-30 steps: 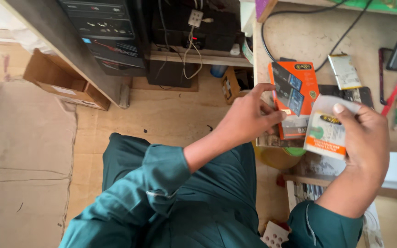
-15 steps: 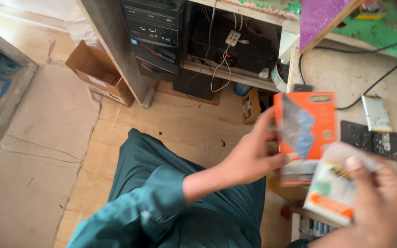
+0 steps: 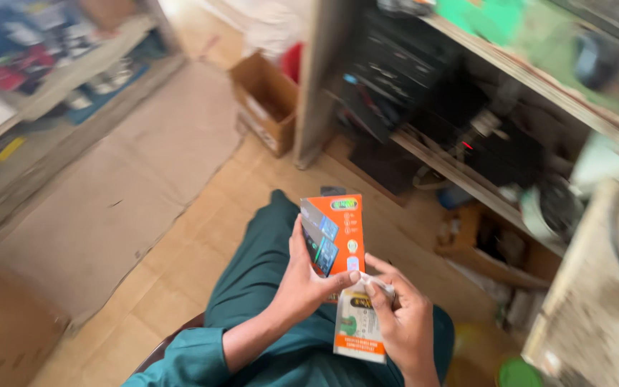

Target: The person works on an opened smartphone, detaching the old battery and setting it on the workbench. They unbox a new replacement battery from its retail packaging, then use a soldering iron on the phone and pry along its edge with a metal tool while holding the phone on their lap.

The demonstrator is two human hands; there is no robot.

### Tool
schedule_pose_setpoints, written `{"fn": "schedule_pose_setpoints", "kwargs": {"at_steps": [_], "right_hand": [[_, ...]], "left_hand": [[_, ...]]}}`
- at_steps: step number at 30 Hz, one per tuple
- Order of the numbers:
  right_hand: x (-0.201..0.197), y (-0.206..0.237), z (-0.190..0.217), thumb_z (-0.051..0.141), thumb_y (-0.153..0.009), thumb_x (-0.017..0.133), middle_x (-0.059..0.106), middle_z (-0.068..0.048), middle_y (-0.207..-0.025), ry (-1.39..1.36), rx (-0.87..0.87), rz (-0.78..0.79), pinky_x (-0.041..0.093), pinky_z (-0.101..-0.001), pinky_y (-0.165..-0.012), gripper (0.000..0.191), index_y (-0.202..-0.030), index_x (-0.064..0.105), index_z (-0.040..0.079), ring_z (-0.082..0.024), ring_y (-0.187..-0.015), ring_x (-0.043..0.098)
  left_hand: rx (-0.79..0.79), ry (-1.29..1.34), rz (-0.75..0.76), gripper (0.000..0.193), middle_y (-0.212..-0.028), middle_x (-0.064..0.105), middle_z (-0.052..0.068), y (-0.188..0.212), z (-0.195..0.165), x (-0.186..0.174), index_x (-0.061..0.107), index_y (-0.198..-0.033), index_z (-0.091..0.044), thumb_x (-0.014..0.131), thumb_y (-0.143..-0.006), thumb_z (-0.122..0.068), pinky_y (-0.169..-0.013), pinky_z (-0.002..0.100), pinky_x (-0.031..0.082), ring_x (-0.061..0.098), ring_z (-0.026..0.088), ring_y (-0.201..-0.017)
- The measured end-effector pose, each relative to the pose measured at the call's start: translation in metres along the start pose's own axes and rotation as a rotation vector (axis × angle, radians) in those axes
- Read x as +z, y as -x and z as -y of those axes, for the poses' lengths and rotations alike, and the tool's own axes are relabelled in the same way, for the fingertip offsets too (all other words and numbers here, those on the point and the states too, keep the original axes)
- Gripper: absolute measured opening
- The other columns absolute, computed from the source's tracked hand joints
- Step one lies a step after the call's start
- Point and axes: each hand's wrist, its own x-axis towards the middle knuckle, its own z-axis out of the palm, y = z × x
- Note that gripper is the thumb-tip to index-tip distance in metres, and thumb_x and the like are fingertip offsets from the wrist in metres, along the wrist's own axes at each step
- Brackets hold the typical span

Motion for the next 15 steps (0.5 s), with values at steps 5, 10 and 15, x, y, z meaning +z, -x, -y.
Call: {"fn": "schedule_pose_setpoints", "kwargs": {"at_steps": [5,10,15], "right_hand": [[0.017,-0.010,-0.017,0.013,-0.093,0.068,0.076,-0.013,-0.128,0.061,-0.051,0.139,0.058,-0.0240,-0.075,0.016,-0.090,0.070,-0.002,-0.008,-0.088,0.070],[0.016,-0.014,-0.032,0.015,-0.089,0.071,0.073,-0.012,-0.135,0.191,-0.108,0.167,0.057,-0.0232,-0.067,0.018,-0.084,0.070,-0.002,-0.008,-0.089,0.072],[0.005,-0.015,-0.042,0.016,-0.086,0.073,0.070,-0.008,-0.138,0.283,-0.096,0.174,0.056,-0.0231,-0.062,0.017,-0.084,0.071,0.000,-0.005,-0.077,0.073]], "left_hand": [[-0.184,-0.081,-0.043,0.146,-0.155,0.022,0.024,-0.007,0.028,-0.019,-0.011,-0.158,0.004,0.088,-0.065,-0.051,-0.119,0.039,0.034,0.032,0.035,-0.147],[-0.184,-0.102,-0.036,0.146,-0.158,0.016,0.026,-0.021,0.043,-0.010,-0.012,-0.156,0.005,0.090,-0.066,-0.048,-0.119,0.039,0.032,0.027,0.036,-0.149],[-0.226,-0.109,0.029,0.147,-0.152,0.027,0.026,-0.029,0.042,-0.004,-0.014,-0.157,0.005,0.086,-0.062,-0.045,-0.117,0.037,0.036,0.037,0.036,-0.144]]}}
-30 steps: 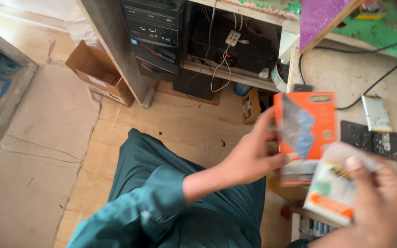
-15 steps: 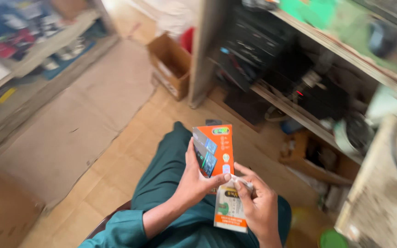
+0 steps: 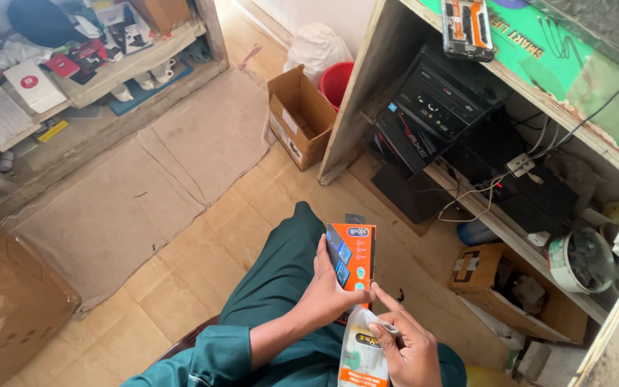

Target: The person works on an opened smartphone, detaching the old battery and setting it on the workbench. They unbox a new replacement battery from its retail packaging, then use a soldering iron on the phone and pry along its edge with a metal tool while holding the phone on their lap.

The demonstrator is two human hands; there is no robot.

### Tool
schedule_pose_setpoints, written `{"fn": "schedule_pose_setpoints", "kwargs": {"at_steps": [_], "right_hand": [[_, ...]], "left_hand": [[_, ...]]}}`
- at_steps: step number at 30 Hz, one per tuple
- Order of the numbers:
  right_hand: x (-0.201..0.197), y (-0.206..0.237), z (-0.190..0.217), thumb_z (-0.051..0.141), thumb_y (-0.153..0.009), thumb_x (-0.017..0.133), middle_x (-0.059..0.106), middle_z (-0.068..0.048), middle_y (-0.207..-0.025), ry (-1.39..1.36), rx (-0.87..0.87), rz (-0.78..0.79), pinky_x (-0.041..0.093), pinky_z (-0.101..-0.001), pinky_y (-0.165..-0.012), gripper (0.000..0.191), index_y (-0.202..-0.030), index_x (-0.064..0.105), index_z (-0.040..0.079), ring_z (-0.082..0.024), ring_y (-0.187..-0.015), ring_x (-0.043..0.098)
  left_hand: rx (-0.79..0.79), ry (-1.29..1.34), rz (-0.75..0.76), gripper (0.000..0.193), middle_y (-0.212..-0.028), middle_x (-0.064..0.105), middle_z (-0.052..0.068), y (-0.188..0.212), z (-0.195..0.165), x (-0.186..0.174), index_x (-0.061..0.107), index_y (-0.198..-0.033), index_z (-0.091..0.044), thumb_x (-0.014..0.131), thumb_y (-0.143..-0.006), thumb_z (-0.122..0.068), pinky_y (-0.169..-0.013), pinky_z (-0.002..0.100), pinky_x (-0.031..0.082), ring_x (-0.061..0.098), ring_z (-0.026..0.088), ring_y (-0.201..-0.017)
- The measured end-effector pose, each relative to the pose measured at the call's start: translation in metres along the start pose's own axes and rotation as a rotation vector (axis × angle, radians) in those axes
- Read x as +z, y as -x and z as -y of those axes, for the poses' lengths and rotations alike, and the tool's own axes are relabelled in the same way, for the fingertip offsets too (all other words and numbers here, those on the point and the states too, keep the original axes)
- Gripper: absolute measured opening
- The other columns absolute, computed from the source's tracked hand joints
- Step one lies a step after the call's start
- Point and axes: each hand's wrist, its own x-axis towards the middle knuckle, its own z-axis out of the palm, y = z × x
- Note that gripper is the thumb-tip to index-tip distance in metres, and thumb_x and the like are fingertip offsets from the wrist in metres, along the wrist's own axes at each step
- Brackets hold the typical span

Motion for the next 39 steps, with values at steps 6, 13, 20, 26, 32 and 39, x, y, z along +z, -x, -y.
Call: {"fn": "schedule_pose_setpoints", "kwargs": {"at_steps": [6,13,20,26,32,39], "right_hand": [[-0.005,-0.003,-0.008,0.015,-0.085,0.075,0.073,-0.005,-0.132,-0.004,0.119,0.021,0.054,-0.0261,-0.062,0.018,-0.083,0.067,-0.001,-0.010,-0.071,0.066],[-0.004,-0.003,-0.014,0.015,-0.085,0.075,0.075,-0.007,-0.130,-0.038,0.038,0.038,0.058,-0.0283,-0.074,0.016,-0.084,0.067,0.001,-0.012,-0.091,0.075],[-0.010,-0.002,-0.053,0.018,-0.093,0.069,0.075,-0.014,-0.131,-0.138,-0.084,0.057,0.056,-0.0263,-0.088,0.015,-0.090,0.068,0.003,-0.012,-0.104,0.074],[-0.019,-0.019,-0.083,0.033,-0.101,0.059,0.063,-0.023,-0.141,-0.392,-0.115,-0.084,0.048,-0.0307,-0.098,0.030,-0.093,0.063,0.004,-0.018,-0.115,0.063],[-0.014,-0.029,-0.093,0.041,-0.107,0.056,0.059,-0.023,-0.142,-0.272,-0.286,-0.246,0.042,-0.0343,-0.109,0.039,-0.091,0.060,0.006,-0.021,-0.130,0.055],[-0.003,-0.025,-0.100,0.038,-0.108,0.055,0.057,-0.017,-0.129,-0.591,-0.229,-0.250,0.046,-0.0354,-0.106,0.038,-0.099,0.056,0.002,-0.019,-0.117,0.058]], "left_hand": [[-0.044,-0.042,0.052,0.147,-0.145,0.036,0.025,-0.004,-0.006,0.000,-0.013,-0.156,0.007,0.086,-0.056,-0.037,-0.115,0.034,0.040,0.044,0.035,-0.139],[0.034,0.010,0.050,0.143,-0.154,0.028,0.026,-0.001,-0.001,-0.008,-0.009,-0.157,0.006,0.087,-0.059,-0.033,-0.116,0.035,0.037,0.039,0.034,-0.144],[0.094,-0.067,0.067,0.141,-0.152,0.033,0.028,-0.002,0.000,-0.008,-0.008,-0.161,0.004,0.085,-0.061,-0.033,-0.117,0.035,0.038,0.042,0.037,-0.142],[0.088,-0.079,0.235,0.147,-0.152,0.035,0.031,0.012,0.005,0.008,-0.006,-0.163,0.005,0.088,-0.058,-0.037,-0.117,0.036,0.038,0.045,0.040,-0.141],[0.071,-0.038,0.370,0.147,-0.152,0.036,0.032,0.028,0.013,0.019,-0.007,-0.167,0.004,0.085,-0.061,-0.040,-0.117,0.036,0.038,0.046,0.040,-0.141],[0.094,-0.030,0.412,0.144,-0.156,0.035,0.033,0.036,0.020,0.021,-0.004,-0.168,0.006,0.085,-0.065,-0.040,-0.121,0.036,0.034,0.042,0.039,-0.147]]}}
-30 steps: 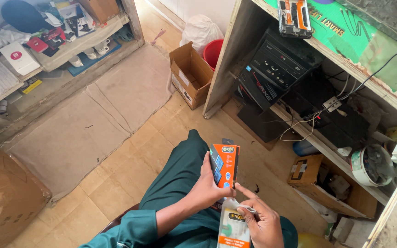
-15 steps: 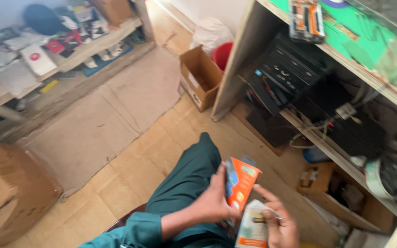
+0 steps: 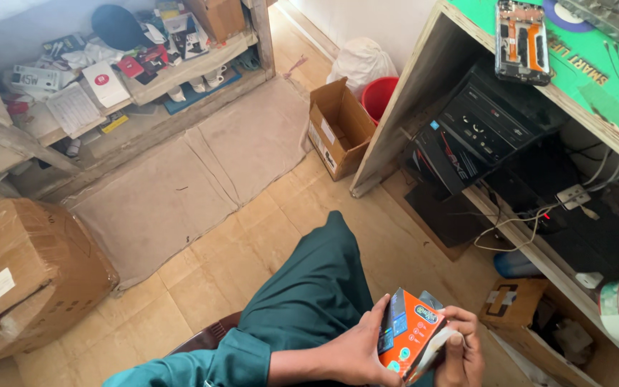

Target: The person works on an opened smartphone, detaching the old battery and setting it on the workbench. They unbox a new replacement battery from its retail packaging, then use a soldering iron on the phone and pry along its edge with a metal tool while holding the phone on their lap.

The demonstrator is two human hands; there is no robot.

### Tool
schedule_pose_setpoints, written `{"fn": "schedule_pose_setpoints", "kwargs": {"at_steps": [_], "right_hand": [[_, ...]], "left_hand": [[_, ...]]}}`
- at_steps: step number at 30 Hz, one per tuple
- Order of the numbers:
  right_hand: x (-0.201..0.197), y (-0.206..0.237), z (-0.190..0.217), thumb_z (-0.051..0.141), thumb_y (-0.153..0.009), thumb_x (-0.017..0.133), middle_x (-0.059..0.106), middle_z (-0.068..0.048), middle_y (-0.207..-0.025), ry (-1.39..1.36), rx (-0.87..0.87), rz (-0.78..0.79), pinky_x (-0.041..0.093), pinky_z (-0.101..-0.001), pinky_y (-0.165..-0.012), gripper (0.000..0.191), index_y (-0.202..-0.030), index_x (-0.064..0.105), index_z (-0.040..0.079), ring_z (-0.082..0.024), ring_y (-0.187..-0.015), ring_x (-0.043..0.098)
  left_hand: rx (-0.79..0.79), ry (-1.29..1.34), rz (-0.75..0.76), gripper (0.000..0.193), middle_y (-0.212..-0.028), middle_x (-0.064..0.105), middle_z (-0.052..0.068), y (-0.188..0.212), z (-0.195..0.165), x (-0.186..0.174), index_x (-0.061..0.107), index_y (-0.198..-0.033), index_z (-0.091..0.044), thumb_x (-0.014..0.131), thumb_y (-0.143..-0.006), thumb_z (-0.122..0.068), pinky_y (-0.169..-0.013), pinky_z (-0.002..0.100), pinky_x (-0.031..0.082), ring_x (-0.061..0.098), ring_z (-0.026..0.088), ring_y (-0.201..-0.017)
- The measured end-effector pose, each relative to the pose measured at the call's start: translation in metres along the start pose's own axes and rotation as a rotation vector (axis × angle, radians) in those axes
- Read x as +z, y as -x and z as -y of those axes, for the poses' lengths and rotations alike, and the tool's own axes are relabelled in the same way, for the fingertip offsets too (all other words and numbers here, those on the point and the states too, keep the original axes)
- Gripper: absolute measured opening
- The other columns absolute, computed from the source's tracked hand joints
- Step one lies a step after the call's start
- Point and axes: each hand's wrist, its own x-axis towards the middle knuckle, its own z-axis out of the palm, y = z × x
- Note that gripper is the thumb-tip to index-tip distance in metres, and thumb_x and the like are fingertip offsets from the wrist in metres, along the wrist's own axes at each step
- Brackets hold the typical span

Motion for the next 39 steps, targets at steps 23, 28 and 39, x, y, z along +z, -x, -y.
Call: {"fn": "schedule_pose_setpoints", "kwargs": {"at_steps": [23,28,39], "right_hand": [[-0.008,-0.010,0.083,0.018,-0.113,0.058,0.063,0.000,-0.104,0.379,0.048,-0.539,0.048,-0.0234,-0.088,0.017,-0.113,0.062,0.001,-0.006,-0.096,0.056],[0.014,-0.009,0.119,0.018,-0.111,0.063,0.064,0.002,-0.097,0.493,0.035,-0.350,0.048,-0.0220,-0.085,0.017,-0.108,0.061,0.002,-0.005,-0.091,0.056],[0.094,-0.019,0.098,0.012,-0.096,0.075,0.068,-0.005,-0.077,0.771,0.083,0.001,0.052,-0.0239,-0.063,0.014,-0.098,0.068,0.001,-0.005,-0.069,0.065]], "left_hand": [[0.023,0.501,0.059,0.126,-0.128,0.050,0.011,0.025,-0.030,-0.046,-0.002,-0.166,-0.012,0.074,-0.067,-0.021,-0.106,0.032,0.041,0.053,0.023,-0.122],[-0.038,0.546,0.084,0.127,-0.131,0.046,0.012,0.027,-0.029,-0.049,-0.007,-0.167,-0.015,0.071,-0.067,-0.021,-0.097,0.035,0.045,0.052,0.024,-0.116],[0.033,0.580,0.090,0.127,-0.141,0.043,0.015,0.027,-0.029,-0.057,-0.011,-0.168,-0.016,0.071,-0.071,-0.025,-0.097,0.040,0.041,0.049,0.028,-0.126]]}}
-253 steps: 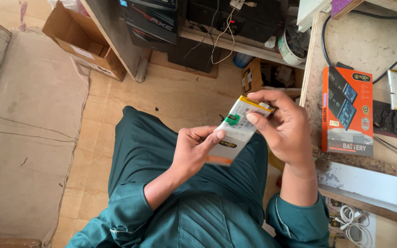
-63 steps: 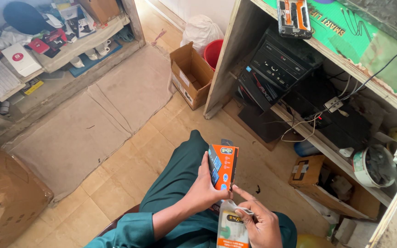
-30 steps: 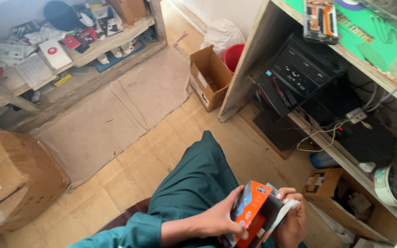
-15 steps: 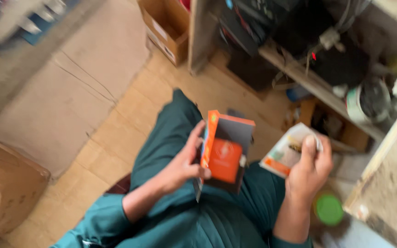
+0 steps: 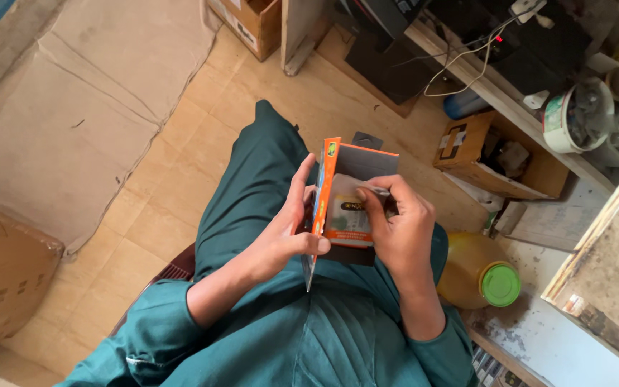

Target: The person works on an opened smartphone, detaching the old battery and setting it on the workbench. They unbox a new replacement battery from its retail packaging, then use a soldering iron on the phone and pry along its edge with a metal tool while holding the phone on their lap.

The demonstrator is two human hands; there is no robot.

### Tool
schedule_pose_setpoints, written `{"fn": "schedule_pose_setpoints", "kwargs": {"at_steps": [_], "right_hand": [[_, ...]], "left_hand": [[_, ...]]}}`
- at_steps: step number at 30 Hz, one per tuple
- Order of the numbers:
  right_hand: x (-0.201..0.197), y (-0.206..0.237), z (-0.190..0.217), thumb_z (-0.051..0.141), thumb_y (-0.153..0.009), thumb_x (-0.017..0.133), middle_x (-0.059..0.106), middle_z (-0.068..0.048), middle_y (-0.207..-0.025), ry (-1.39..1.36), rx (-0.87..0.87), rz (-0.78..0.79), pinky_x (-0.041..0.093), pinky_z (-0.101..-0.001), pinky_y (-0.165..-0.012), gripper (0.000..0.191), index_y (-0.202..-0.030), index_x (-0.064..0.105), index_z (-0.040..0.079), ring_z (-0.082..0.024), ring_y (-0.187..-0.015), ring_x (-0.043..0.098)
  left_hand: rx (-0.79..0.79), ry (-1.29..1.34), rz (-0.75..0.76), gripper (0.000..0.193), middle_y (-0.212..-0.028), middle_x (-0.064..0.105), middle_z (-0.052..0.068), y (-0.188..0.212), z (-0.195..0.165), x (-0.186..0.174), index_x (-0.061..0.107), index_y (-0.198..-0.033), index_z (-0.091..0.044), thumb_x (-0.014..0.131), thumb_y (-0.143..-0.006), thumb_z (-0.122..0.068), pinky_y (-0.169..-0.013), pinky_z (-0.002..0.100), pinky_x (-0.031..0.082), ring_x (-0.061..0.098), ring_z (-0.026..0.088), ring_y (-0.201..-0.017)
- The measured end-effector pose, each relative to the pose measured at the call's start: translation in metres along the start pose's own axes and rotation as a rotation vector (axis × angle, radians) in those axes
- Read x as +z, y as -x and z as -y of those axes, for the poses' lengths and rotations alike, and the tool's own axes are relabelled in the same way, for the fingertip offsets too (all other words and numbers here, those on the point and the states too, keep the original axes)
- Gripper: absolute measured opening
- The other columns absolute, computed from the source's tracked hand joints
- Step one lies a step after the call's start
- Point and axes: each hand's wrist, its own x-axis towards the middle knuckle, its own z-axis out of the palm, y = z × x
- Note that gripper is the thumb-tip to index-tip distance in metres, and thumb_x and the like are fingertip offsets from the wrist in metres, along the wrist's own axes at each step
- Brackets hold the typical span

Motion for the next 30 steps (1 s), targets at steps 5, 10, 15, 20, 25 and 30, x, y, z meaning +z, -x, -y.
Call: {"fn": "schedule_pose_setpoints", "kwargs": {"at_steps": [5,10,15,20,25,30], "right_hand": [[0.008,0.004,-0.003,0.007,-0.099,0.075,0.072,-0.007,-0.084,-0.126,0.077,-0.111,0.053,-0.0239,-0.069,0.010,-0.099,0.068,0.000,-0.006,-0.077,0.063],[0.002,0.004,0.001,0.003,-0.095,0.075,0.074,-0.007,-0.093,-0.053,-0.064,-0.065,0.056,-0.0291,-0.076,0.008,-0.098,0.068,0.001,-0.014,-0.084,0.069],[-0.009,0.000,0.000,0.002,-0.082,0.082,0.069,-0.011,-0.117,0.171,-0.281,-0.024,0.052,-0.0413,-0.092,0.017,-0.095,0.072,0.007,-0.032,-0.112,0.061],[-0.005,0.004,-0.006,0.008,-0.082,0.085,0.064,-0.011,-0.128,0.118,-0.214,-0.071,0.050,-0.0432,-0.101,0.029,-0.107,0.070,0.004,-0.032,-0.119,0.059],[0.005,0.010,-0.014,0.006,-0.080,0.085,0.062,-0.011,-0.128,0.237,-0.286,-0.065,0.049,-0.0446,-0.104,0.024,-0.099,0.070,0.007,-0.036,-0.125,0.057],[0.009,0.020,-0.021,0.010,-0.086,0.082,0.062,-0.012,-0.127,0.209,-0.232,-0.074,0.049,-0.0420,-0.102,0.020,-0.100,0.069,0.007,-0.031,-0.119,0.059]], "left_hand": [[0.012,-0.010,-0.003,0.124,-0.138,0.045,0.017,0.000,-0.004,0.001,-0.008,-0.168,-0.014,0.069,-0.071,-0.027,-0.114,0.036,0.036,0.049,0.028,-0.131],[0.011,-0.018,0.006,0.126,-0.137,0.044,0.017,0.000,-0.005,0.001,-0.009,-0.167,-0.015,0.069,-0.069,-0.028,-0.110,0.037,0.038,0.049,0.029,-0.128],[0.046,0.019,-0.005,0.125,-0.140,0.044,0.016,0.000,-0.002,0.001,-0.008,-0.167,-0.015,0.070,-0.071,-0.028,-0.117,0.037,0.035,0.048,0.028,-0.134],[0.061,-0.032,-0.026,0.127,-0.137,0.044,0.017,-0.002,0.001,-0.001,-0.008,-0.167,-0.015,0.073,-0.070,-0.027,-0.113,0.037,0.039,0.050,0.028,-0.129],[0.089,-0.048,-0.052,0.129,-0.137,0.044,0.016,-0.002,0.004,0.000,-0.008,-0.168,-0.014,0.076,-0.071,-0.031,-0.111,0.036,0.040,0.050,0.027,-0.128],[0.101,-0.078,-0.067,0.131,-0.139,0.045,0.015,-0.003,0.006,0.004,-0.008,-0.168,-0.012,0.080,-0.073,-0.032,-0.106,0.036,0.045,0.052,0.026,-0.125]]}}
